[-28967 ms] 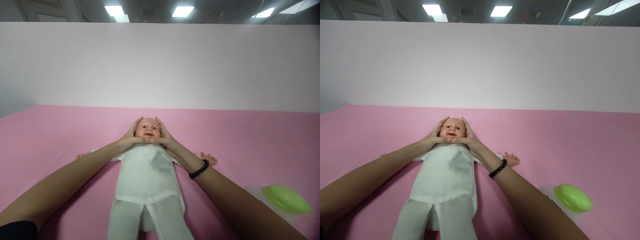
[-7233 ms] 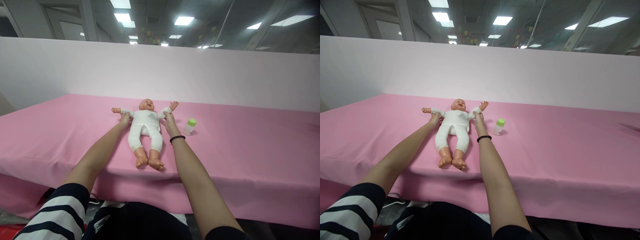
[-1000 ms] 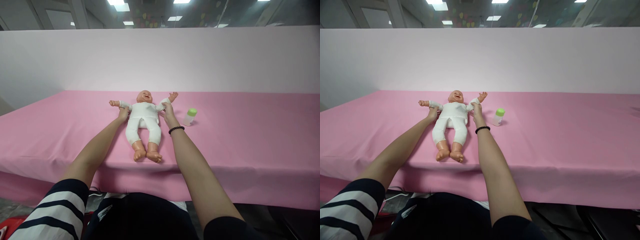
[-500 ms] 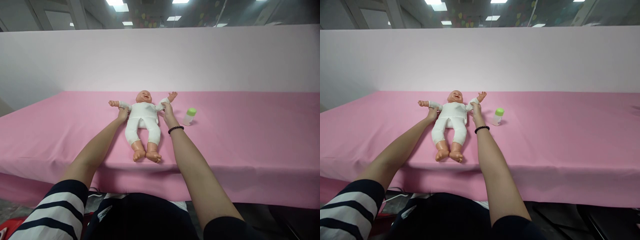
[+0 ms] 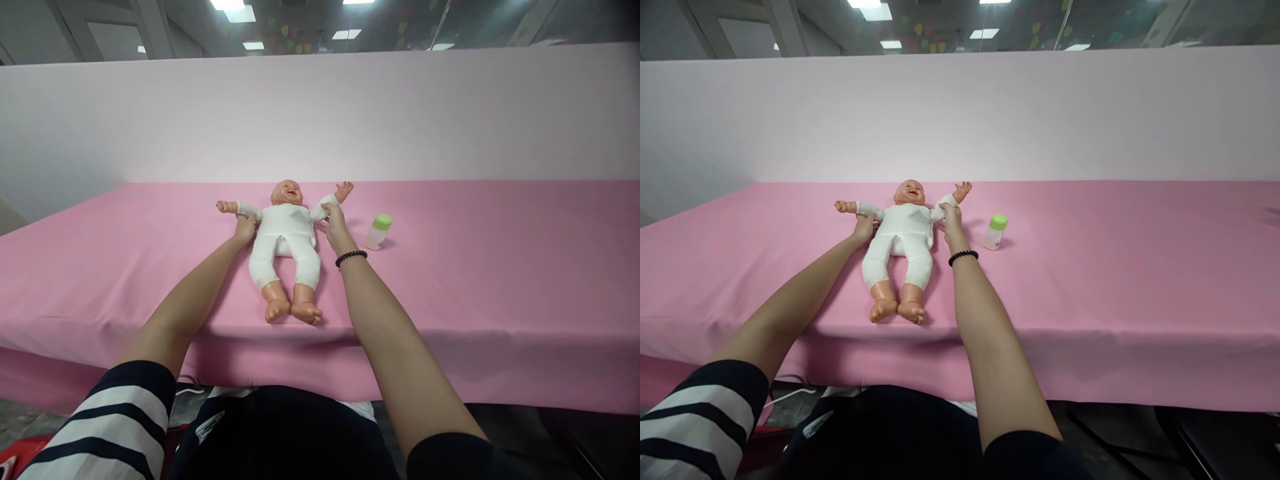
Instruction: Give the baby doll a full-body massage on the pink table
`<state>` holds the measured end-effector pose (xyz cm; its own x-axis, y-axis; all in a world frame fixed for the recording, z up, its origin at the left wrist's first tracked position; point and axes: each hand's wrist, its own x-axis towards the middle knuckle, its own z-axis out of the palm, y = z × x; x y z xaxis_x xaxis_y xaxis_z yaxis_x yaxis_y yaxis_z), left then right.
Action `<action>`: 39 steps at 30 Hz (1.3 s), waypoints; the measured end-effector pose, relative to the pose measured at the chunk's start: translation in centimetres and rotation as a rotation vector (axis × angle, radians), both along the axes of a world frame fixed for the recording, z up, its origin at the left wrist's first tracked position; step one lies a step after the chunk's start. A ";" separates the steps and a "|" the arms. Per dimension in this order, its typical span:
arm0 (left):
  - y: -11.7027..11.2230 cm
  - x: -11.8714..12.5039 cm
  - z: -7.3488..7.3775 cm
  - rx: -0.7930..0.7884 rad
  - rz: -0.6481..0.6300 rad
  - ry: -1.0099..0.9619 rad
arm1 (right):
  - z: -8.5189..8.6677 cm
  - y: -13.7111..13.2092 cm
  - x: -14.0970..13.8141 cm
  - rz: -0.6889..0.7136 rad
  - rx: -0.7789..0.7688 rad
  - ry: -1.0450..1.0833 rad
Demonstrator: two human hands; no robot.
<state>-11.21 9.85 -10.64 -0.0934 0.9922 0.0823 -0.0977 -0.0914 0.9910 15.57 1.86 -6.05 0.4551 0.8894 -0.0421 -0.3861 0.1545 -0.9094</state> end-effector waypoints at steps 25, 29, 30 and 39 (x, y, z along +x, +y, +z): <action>-0.7 0.3 0.8 -0.002 0.029 -0.024 | 0.6 -0.5 -0.4 -0.001 -0.005 0.001; -0.4 0.2 0.5 0.007 0.017 -0.042 | 0.4 -0.3 -0.3 0.004 -0.012 -0.007; -0.3 0.2 0.4 0.012 0.011 -0.040 | 0.3 -0.2 -0.3 0.006 -0.010 -0.009; -0.1 0.3 0.2 0.019 0.022 -0.027 | 0.3 -0.3 -0.2 -0.015 -0.015 -0.021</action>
<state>-10.87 9.75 -10.39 -0.1177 0.9881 0.0987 -0.1224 -0.1130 0.9860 15.39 1.53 -5.77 0.4690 0.8820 -0.0451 -0.3643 0.1467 -0.9197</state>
